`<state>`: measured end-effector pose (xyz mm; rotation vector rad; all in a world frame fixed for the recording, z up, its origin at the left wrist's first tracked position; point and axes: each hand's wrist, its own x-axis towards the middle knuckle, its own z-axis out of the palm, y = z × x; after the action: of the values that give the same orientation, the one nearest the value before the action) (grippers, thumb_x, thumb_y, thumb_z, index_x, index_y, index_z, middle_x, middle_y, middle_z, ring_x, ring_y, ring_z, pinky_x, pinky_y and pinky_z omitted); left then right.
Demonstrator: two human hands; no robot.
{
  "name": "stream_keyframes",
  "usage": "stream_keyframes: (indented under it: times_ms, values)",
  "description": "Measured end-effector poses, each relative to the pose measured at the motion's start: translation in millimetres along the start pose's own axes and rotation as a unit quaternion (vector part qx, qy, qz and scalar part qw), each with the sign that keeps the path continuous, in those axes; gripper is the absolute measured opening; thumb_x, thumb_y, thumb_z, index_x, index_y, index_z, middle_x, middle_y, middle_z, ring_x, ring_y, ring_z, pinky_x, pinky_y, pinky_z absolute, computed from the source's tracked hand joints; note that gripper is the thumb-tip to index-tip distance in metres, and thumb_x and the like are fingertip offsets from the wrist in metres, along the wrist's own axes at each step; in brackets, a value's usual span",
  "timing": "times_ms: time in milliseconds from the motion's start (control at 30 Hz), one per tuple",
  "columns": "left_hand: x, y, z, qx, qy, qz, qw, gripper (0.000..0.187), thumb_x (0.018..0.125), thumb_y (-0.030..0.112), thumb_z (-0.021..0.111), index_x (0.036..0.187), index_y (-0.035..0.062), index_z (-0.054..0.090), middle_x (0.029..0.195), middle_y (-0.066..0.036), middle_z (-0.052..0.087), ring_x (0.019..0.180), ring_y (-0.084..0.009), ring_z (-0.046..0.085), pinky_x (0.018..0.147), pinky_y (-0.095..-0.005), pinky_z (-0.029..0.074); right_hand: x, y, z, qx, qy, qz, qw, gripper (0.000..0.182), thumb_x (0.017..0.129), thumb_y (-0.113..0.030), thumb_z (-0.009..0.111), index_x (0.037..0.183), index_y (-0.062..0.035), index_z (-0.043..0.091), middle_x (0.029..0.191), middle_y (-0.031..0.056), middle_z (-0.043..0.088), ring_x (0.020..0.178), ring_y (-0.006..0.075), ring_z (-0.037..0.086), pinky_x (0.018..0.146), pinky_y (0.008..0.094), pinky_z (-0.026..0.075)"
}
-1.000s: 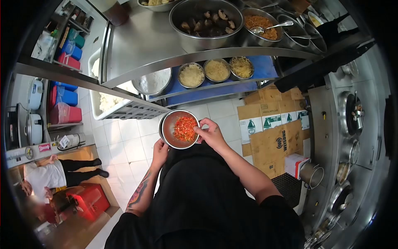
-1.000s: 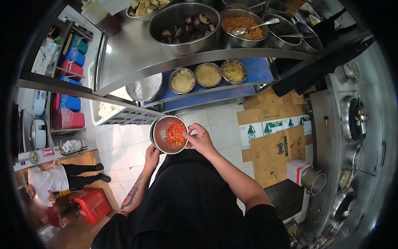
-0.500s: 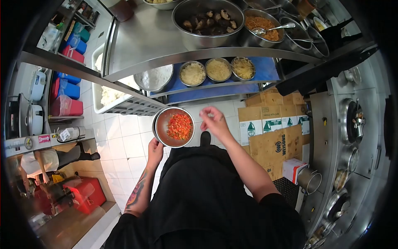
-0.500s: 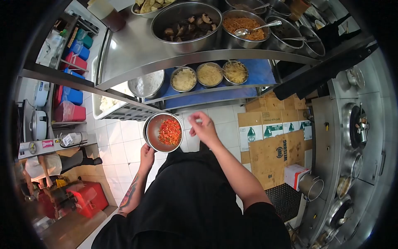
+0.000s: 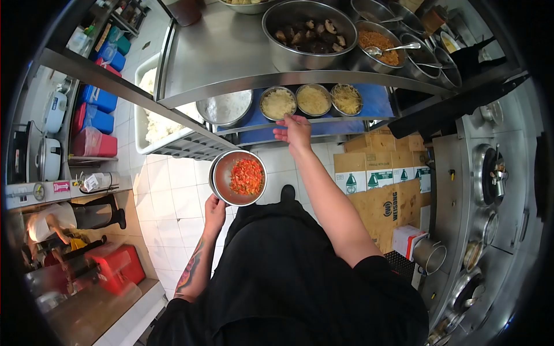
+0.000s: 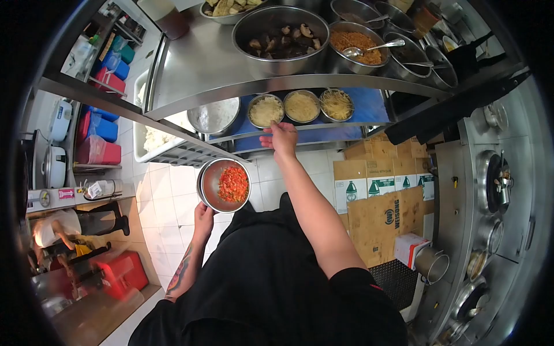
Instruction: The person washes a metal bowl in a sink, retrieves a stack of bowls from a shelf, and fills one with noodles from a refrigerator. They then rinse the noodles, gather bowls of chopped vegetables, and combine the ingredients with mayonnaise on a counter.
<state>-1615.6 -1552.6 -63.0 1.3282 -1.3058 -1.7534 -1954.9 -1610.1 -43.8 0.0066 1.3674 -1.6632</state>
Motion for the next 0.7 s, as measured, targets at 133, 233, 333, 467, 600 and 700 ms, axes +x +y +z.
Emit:
stream_keyframes:
  times_ms: [133, 233, 333, 467, 600, 700]
  values:
    - [-3.0, 1.4, -2.5, -0.002, 0.005, -0.004, 1.000, 0.018, 0.099, 0.010, 0.052, 0.105, -0.0016, 0.064, 0.100, -0.007, 0.069, 0.086, -0.0120, 0.066, 0.081, -0.0303, 0.055, 20.2, 10.5, 5.1, -0.006, 0.013, 0.007, 1.000, 0.021, 0.091, -0.008, 0.063, 0.099, 0.0008, 0.046, 0.078, 0.0181, 0.066, 0.057, 0.0270, 0.069, 0.043, 0.0349, 0.056]
    - [-4.7, 6.0, -2.8, 0.000, 0.021, 0.001, 1.000, 0.018, 0.100, 0.010, 0.053, 0.103, -0.0032, 0.064, 0.094, -0.006, 0.070, 0.085, -0.0121, 0.066, 0.081, -0.0309, 0.056, 18.2, 11.4, 20.2, 0.016, 0.030, -0.023, 0.999, 0.022, 0.090, -0.006, 0.063, 0.098, 0.0007, 0.044, 0.076, 0.0182, 0.065, 0.054, 0.0250, 0.067, 0.044, 0.0346, 0.057]
    - [-7.1, 7.3, -7.8, 0.001, 0.024, 0.005, 1.000, 0.018, 0.099, 0.010, 0.054, 0.103, -0.0036, 0.064, 0.094, -0.006, 0.069, 0.084, -0.0119, 0.066, 0.080, -0.0302, 0.055, 15.7, 12.0, 28.3, 0.025, 0.051, -0.067, 0.996, 0.021, 0.089, -0.005, 0.062, 0.096, 0.0003, 0.043, 0.075, 0.0172, 0.064, 0.052, 0.0224, 0.064, 0.048, 0.0347, 0.058]
    - [-6.5, 4.9, -9.6, -0.004, 0.033, 0.009, 0.999, 0.017, 0.099, 0.010, 0.054, 0.102, -0.0032, 0.064, 0.094, -0.006, 0.069, 0.083, -0.0116, 0.065, 0.078, -0.0287, 0.054, 3.2, 9.9, 27.0, 0.049, 0.043, -0.076, 0.995, 0.019, 0.089, -0.003, 0.060, 0.097, 0.0006, 0.043, 0.075, 0.0166, 0.063, 0.053, 0.0208, 0.063, 0.052, 0.0344, 0.058]
    - [-3.6, 2.1, -12.6, -0.005, 0.036, 0.010, 0.999, 0.016, 0.098, 0.009, 0.054, 0.101, -0.0027, 0.064, 0.094, -0.006, 0.069, 0.083, -0.0117, 0.065, 0.079, -0.0282, 0.054, -19.6, 11.1, 12.7, 0.055, -0.011, -0.097, 0.994, 0.014, 0.090, -0.001, 0.057, 0.095, 0.0000, 0.044, 0.076, 0.0156, 0.063, 0.057, 0.0206, 0.064, 0.055, 0.0334, 0.058]
    - [-2.2, 5.2, -11.4, 0.002, 0.028, 0.017, 0.999, 0.016, 0.098, 0.009, 0.054, 0.102, -0.0026, 0.064, 0.094, -0.006, 0.069, 0.083, -0.0117, 0.065, 0.079, -0.0283, 0.054, -38.9, 12.5, -13.6, 0.037, -0.047, -0.110, 0.992, 0.011, 0.090, 0.000, 0.055, 0.094, -0.0009, 0.045, 0.076, 0.0141, 0.062, 0.057, 0.0201, 0.064, 0.058, 0.0347, 0.058]
